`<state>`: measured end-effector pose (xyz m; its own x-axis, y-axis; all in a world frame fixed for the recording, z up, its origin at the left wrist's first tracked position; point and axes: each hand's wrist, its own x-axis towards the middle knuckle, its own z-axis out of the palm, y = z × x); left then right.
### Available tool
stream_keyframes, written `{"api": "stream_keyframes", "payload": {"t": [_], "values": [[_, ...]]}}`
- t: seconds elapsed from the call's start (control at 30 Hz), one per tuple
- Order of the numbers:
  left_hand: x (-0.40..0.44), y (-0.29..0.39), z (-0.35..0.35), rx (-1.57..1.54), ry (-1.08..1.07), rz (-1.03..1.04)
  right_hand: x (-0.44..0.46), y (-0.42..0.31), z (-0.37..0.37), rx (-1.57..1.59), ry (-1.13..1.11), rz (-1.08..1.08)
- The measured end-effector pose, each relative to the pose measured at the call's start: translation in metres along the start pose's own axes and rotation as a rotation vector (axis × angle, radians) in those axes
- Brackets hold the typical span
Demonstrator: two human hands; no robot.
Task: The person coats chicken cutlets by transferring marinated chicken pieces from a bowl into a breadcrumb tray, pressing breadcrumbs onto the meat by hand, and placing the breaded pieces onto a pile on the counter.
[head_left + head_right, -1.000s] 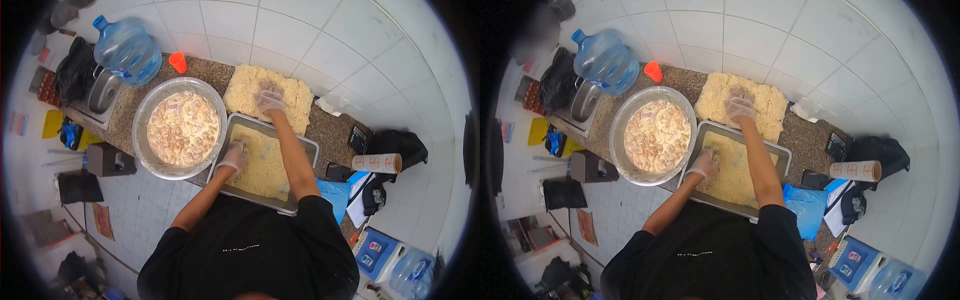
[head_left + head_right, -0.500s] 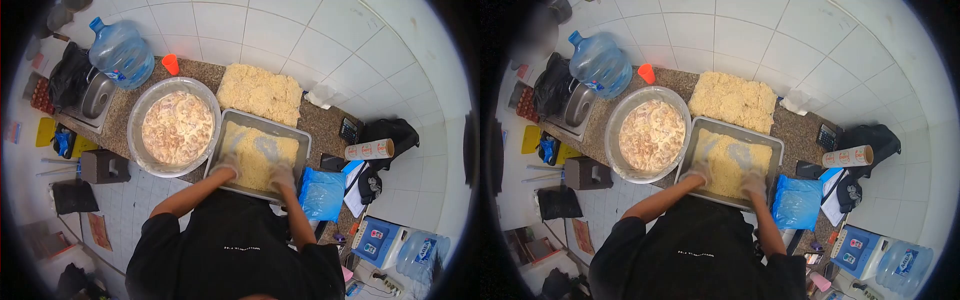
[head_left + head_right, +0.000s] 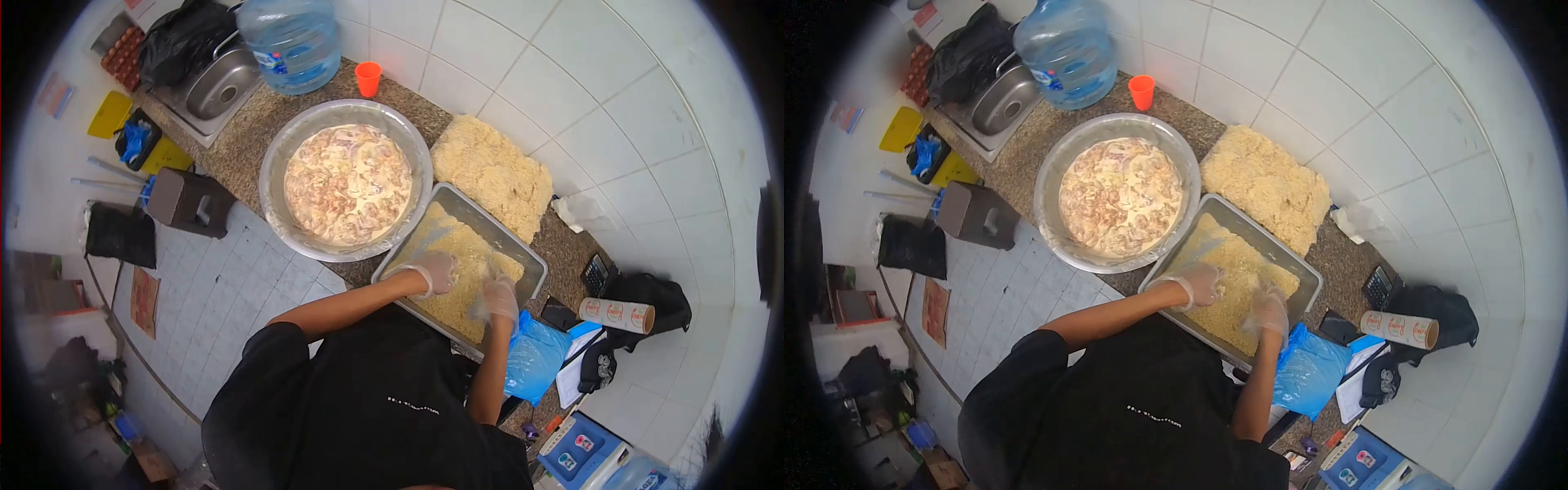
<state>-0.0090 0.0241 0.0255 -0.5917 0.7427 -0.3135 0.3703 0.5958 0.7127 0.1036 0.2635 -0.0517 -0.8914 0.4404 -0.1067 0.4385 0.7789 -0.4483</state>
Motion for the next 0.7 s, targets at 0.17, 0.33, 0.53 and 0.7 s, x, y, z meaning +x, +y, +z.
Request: {"api": "stream_keyframes", "payload": {"t": [0.17, 0.33, 0.53, 0.7], "values": [[-0.063, -0.045, -0.062, -0.153, 0.303, 0.042, 0.022, -0.103, -0.033, -0.135, 0.014, -0.075], [-0.113, -0.14, -0.131, 0.108, 0.528, -0.371, 0.044, -0.247, 0.022, 0.128, -0.091, -0.528], [-0.15, -0.197, -0.175, 0.152, 0.806, -0.487, 0.067, -0.357, 0.167, -0.055, -0.103, -0.986], [-0.13, -0.247, -0.148, 0.166, 0.725, -0.451, 0.12, -0.42, 0.142, -0.214, -0.319, -0.815]]}}
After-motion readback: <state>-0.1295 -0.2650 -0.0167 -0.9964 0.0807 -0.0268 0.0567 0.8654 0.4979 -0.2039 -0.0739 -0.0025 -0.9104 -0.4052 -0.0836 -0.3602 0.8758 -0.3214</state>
